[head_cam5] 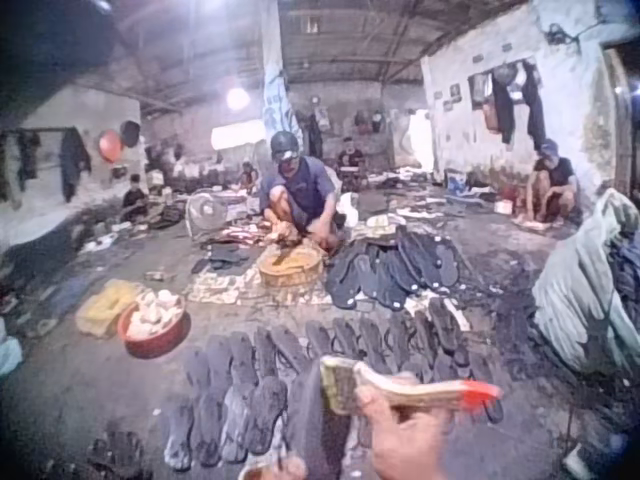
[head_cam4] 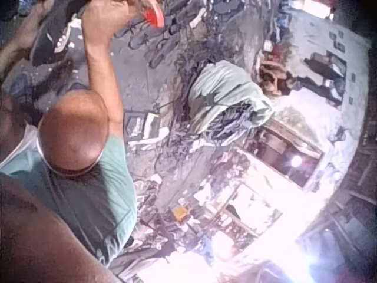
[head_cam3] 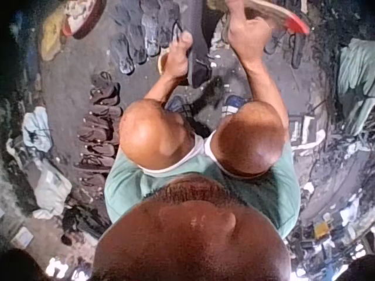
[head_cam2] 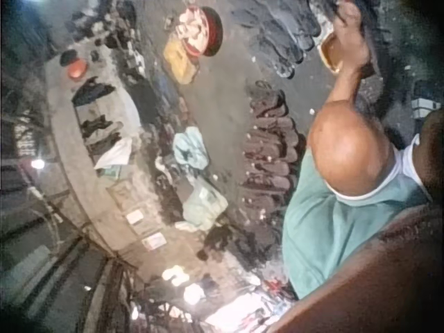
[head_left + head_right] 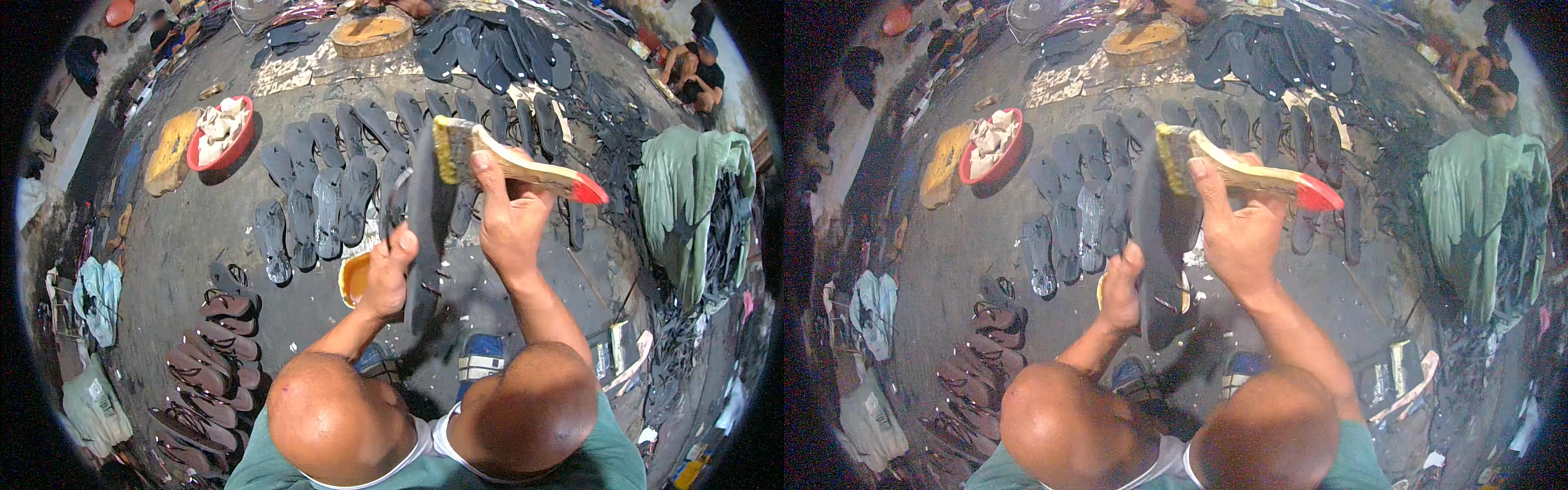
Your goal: The person sits on the ground and repeatedly picks up black flip-flops, applies a brown liquid with a brush, and places them back in a row. The person handles flip-flops one at a time, dipping the brush into a container and coating the soles and straps.
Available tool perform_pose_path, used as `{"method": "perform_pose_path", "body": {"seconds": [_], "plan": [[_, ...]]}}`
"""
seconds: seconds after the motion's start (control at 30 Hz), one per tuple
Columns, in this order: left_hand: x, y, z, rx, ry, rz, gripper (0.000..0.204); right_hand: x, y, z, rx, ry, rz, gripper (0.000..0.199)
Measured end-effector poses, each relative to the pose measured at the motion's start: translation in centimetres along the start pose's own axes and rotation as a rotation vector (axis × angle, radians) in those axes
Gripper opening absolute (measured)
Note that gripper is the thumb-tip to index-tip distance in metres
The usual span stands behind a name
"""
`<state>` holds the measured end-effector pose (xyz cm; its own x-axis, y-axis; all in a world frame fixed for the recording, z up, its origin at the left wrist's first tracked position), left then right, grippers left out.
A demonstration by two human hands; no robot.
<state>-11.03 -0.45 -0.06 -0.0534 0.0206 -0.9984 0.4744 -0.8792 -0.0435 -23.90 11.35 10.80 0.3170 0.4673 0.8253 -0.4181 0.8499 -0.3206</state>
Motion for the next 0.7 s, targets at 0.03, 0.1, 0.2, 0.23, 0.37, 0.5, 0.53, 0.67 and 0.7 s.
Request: {"method": "perform_pose_path", "body": {"seconds": [0.03,0.1,0.2,0.23,0.37,0.5,0.53,0.67,0.7], "plan": [[-1.3,-1.1,-0.1,0.029,0.016,-0.101,0.058,0.8,0.1,0.3,0.017,0.1,-0.064,0.013],[-1.1,-0.7,0.0,0.119,0.083,-0.288,0.067,1.2,-0.7,0.2,0.338,0.243,-0.141,0.012],[-2.0,0.5,-0.1,0.096,0.094,-0.39,0.077,0.8,0.2,0.5,0.445,0.208,-0.22,0.012],[-2.8,0.3,-0.3,0.085,0.083,-0.397,0.077,0.6,0.8,0.9,0.417,0.156,-0.244,0.012],[-2.8,-0.4,-0.9,0.141,0.092,-0.41,0.075,1.5,1.7,2.3,0.142,0.112,-0.209,0.017],[-2.8,0.6,-0.2,0.138,0.09,-0.472,0.074,-0.6,0.0,-0.8,0.281,-0.102,-0.188,0.018],[-2.9,0.6,0.0,0.114,0.098,-0.533,0.074,-0.5,-0.1,-1.4,0.311,-0.052,-0.216,0.018],[-1.5,-0.4,-0.3,0.203,0.221,-0.25,0.068,0.8,0.1,0.1,0.138,0.112,-0.117,0.012],[-0.8,-0.5,-0.2,0.246,0.239,-0.297,0.064,1.0,0.0,0.2,0.256,0.204,-0.18,0.014]]}}
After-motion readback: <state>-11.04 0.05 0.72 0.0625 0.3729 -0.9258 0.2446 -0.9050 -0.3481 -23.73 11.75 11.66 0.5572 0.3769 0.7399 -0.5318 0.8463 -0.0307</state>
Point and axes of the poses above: each hand's wrist, its own z-axis towards the middle knuckle, its own y-axis out of the back of the hand, x = y × z, the point moved 5 cm from there along z, towards the middle knuckle, and after that the axes turned 8 degrees about z, right-handed, at the moved point
